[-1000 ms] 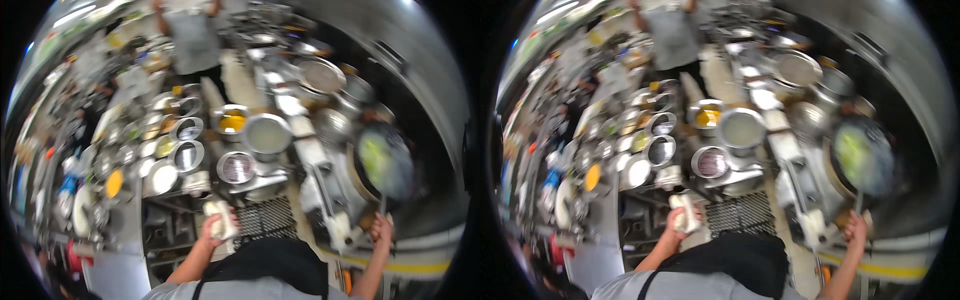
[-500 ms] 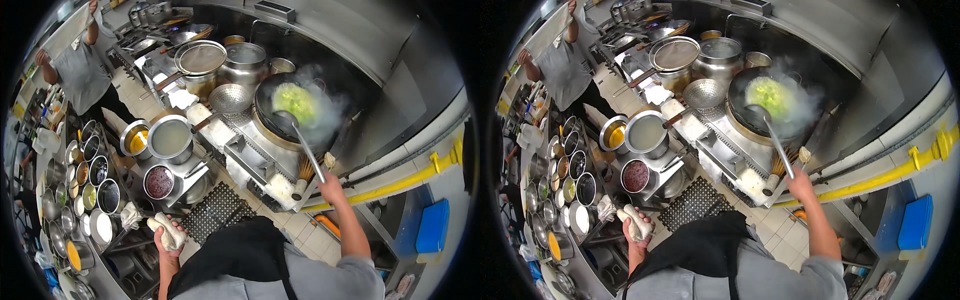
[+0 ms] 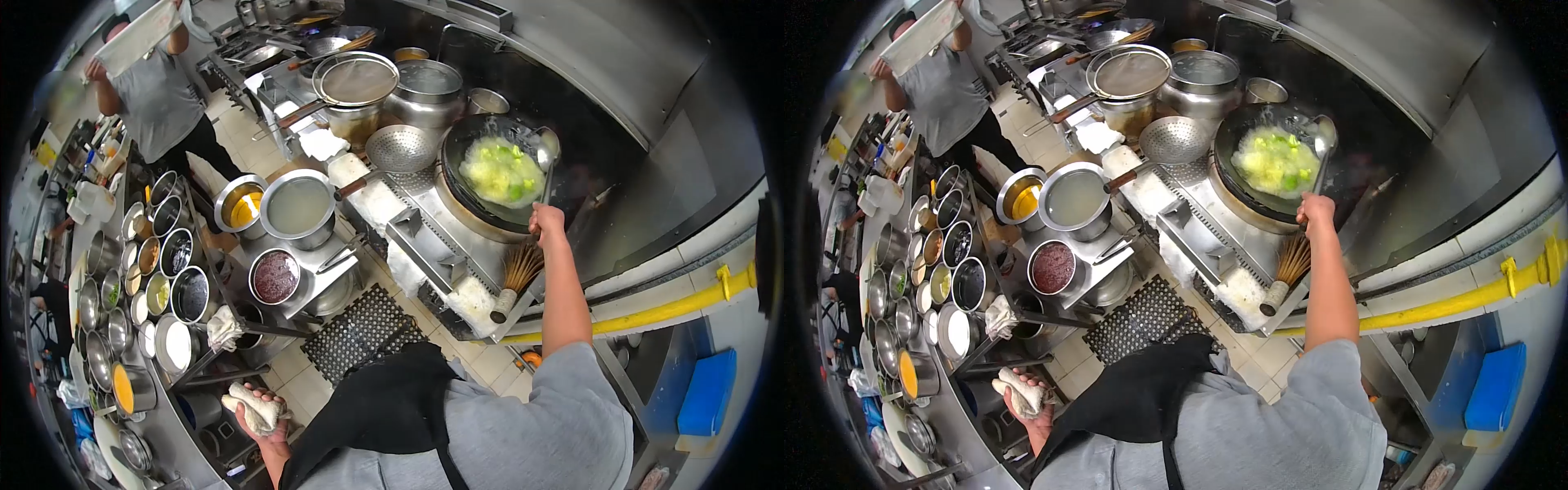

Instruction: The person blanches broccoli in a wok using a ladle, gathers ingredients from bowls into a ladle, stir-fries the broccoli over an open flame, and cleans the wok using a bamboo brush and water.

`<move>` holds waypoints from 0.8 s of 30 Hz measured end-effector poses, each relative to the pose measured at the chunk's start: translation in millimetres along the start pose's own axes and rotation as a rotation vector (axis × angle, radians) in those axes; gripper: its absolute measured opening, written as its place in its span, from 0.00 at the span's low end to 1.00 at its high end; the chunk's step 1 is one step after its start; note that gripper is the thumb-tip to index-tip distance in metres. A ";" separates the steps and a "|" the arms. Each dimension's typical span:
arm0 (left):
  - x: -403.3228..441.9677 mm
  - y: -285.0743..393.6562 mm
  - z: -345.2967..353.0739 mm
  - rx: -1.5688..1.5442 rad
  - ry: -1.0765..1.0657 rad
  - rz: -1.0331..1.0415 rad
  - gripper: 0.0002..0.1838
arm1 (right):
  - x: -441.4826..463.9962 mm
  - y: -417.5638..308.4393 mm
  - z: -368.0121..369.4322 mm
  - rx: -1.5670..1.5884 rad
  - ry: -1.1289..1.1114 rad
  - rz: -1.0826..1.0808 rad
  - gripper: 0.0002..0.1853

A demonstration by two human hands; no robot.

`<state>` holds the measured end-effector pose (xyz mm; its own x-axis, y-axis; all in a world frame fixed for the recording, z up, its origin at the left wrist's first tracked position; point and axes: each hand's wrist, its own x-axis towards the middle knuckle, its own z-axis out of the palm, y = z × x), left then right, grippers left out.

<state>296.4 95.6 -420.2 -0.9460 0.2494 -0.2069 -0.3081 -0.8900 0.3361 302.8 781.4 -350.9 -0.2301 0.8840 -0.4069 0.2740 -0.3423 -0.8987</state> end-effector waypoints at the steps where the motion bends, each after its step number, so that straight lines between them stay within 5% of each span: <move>1: -1.3 0.9 -1.2 0.003 0.000 0.000 0.24 | 14.2 6.9 2.5 0.113 -0.029 0.026 0.13; 6: 12.1 -3.8 10.2 0.027 -0.018 -0.042 0.24 | 18.7 37.6 3.7 0.447 -0.410 0.191 0.11; 8: 23.1 -6.6 15.4 0.043 -0.040 -0.102 0.24 | -4.4 46.6 2.6 0.757 -0.622 0.430 0.08; 10: 35.3 -9.4 21.5 0.069 -0.052 -0.138 0.25 | -32.5 47.7 -11.6 0.822 -0.631 0.493 0.08; 14: 59.6 -13.6 29.1 0.116 -0.085 -0.231 0.26 | -82.0 48.3 -47.5 0.478 -0.661 0.429 0.08; 16: 70.5 -17.3 27.6 0.140 -0.082 -0.268 0.27 | -114.9 46.6 -60.4 -0.274 -0.467 -0.063 0.07; 18: 80.7 -22.6 29.2 0.135 -0.080 -0.309 0.27 | -157.3 35.8 -66.8 -0.459 -0.301 -0.128 0.07; 20: 90.5 -28.7 31.5 0.143 -0.110 -0.347 0.27 | -173.1 46.5 -79.7 -0.691 -0.111 -0.554 0.11; 22: 96.3 -34.3 35.5 0.145 -0.119 -0.365 0.27 | -197.0 37.2 -93.2 -0.716 -0.106 -0.573 0.17; 24: 99.8 -39.7 37.3 0.144 -0.123 -0.369 0.27 | -240.7 3.8 -94.7 -0.626 -0.234 -0.038 0.18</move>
<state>210.5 170.1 -419.9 -0.7720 0.5930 -0.2289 -0.6311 -0.6722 0.3871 447.7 597.4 -240.8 -0.4275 0.7756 -0.4644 0.7353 -0.0005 -0.6778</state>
